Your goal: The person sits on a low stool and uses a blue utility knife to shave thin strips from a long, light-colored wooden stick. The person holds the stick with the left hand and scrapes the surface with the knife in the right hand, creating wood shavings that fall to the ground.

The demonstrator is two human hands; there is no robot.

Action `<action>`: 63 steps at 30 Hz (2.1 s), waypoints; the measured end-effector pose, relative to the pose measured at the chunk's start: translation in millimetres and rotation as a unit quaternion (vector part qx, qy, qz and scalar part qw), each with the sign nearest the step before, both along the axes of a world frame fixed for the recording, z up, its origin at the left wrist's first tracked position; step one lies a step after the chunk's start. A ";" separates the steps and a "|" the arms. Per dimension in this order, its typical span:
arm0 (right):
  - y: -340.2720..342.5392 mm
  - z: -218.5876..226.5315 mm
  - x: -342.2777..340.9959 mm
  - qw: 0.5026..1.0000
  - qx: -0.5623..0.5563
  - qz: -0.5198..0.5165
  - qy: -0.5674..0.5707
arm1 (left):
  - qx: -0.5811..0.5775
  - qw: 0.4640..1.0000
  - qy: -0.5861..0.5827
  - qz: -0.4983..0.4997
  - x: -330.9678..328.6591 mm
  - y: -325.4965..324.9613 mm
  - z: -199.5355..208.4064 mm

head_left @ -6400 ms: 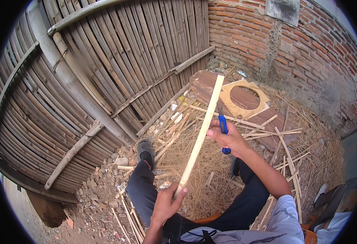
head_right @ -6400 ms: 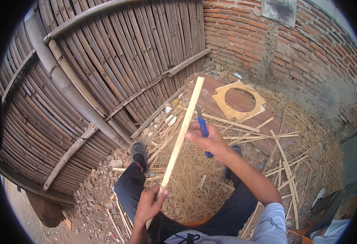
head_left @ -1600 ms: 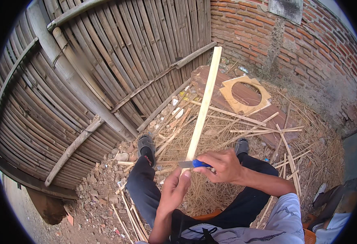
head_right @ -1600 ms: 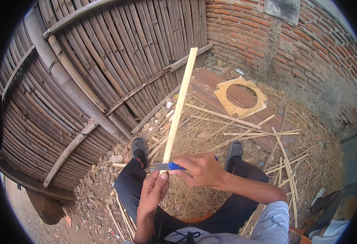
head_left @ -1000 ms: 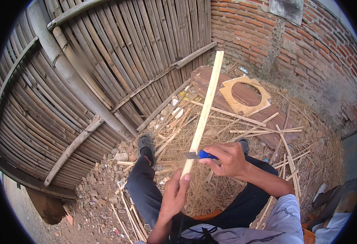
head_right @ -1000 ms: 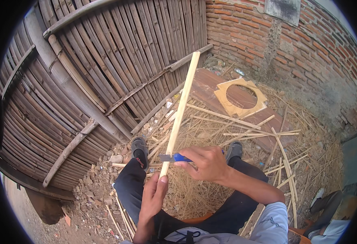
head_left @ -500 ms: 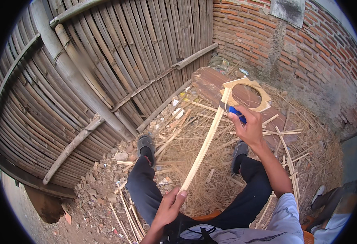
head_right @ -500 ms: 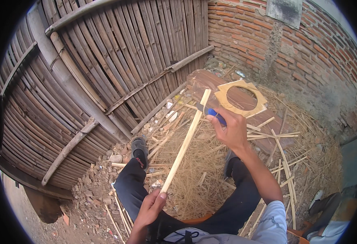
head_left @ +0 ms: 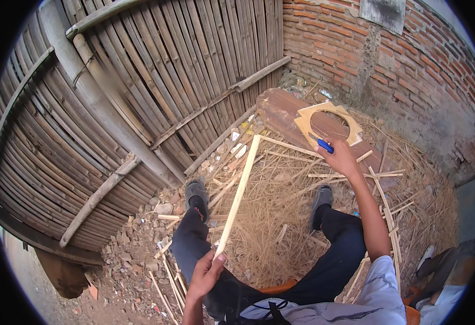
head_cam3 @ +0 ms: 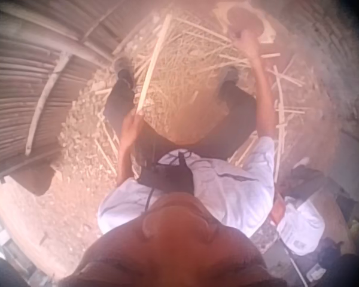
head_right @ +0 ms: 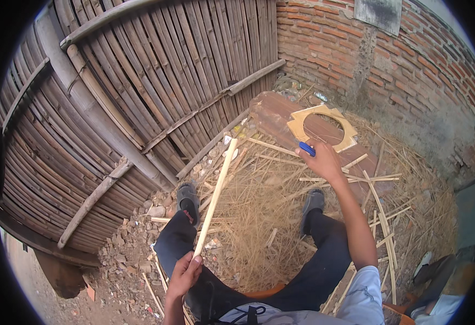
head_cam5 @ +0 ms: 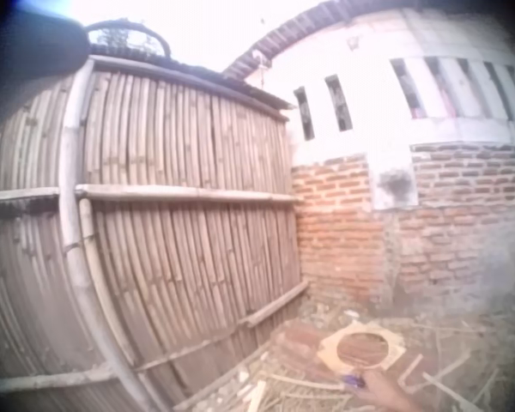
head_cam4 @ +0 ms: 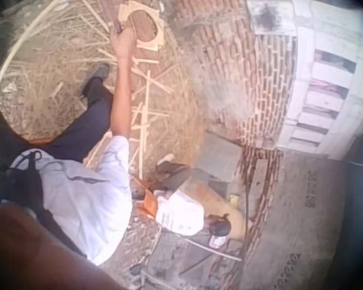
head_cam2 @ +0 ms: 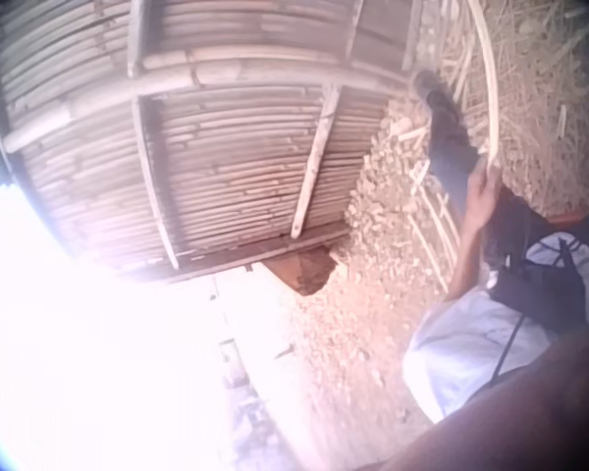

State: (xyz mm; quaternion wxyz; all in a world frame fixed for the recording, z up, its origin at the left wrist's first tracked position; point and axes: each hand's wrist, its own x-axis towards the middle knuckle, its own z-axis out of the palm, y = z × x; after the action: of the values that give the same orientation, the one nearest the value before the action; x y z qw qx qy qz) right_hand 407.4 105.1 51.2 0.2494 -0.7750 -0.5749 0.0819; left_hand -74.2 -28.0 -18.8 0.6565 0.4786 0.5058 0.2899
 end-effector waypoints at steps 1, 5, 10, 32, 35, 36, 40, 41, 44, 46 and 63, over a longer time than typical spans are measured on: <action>1.3 -10.8 -3.1 0.999 -0.007 0.037 -0.007 | 0.010 1.000 0.006 0.014 0.8 0.3 4.7; -4.7 -27.6 -9.3 0.989 -0.038 0.140 -0.016 | 0.076 0.996 0.047 0.007 9.7 10.1 1.7; -14.7 -13.1 -28.1 0.985 -0.007 0.165 0.055 | 0.090 0.996 -0.012 0.019 23.9 17.6 20.6; -51.5 23.3 -108.9 0.832 0.106 0.213 0.501 | 0.221 0.974 0.050 -0.015 74.7 22.9 41.5; -50.5 24.7 -107.8 0.821 0.119 0.209 0.518 | 0.217 0.974 0.059 -0.006 80.6 20.7 58.5; -50.1 25.9 -107.0 0.819 0.112 0.207 0.524 | 0.219 0.974 0.055 -0.016 79.1 21.0 57.3; -49.8 27.7 -102.5 0.802 0.106 0.199 0.553 | 0.205 0.978 -0.004 -0.037 68.4 22.8 46.8; -50.4 27.8 -101.7 0.796 0.110 0.196 0.562 | 0.195 0.980 -0.030 -0.039 66.3 22.6 43.3; -51.4 30.9 -97.9 0.799 0.117 0.190 0.558 | 0.187 0.981 -0.052 -0.019 63.0 26.6 22.9; -50.4 29.9 -97.8 0.804 0.116 0.190 0.551 | 0.140 0.988 -0.061 -0.031 58.3 26.4 14.2; -92.0 25.3 -142.6 0.882 0.302 0.361 0.009 | 0.189 0.979 -0.055 0.059 80.9 14.8 63.5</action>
State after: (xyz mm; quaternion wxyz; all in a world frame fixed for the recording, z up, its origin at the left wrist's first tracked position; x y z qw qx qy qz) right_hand 264.7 13.1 76.5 0.4302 -0.4002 -0.8092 -0.0044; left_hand 6.7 -13.2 44.6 0.5630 0.5467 0.4319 0.4445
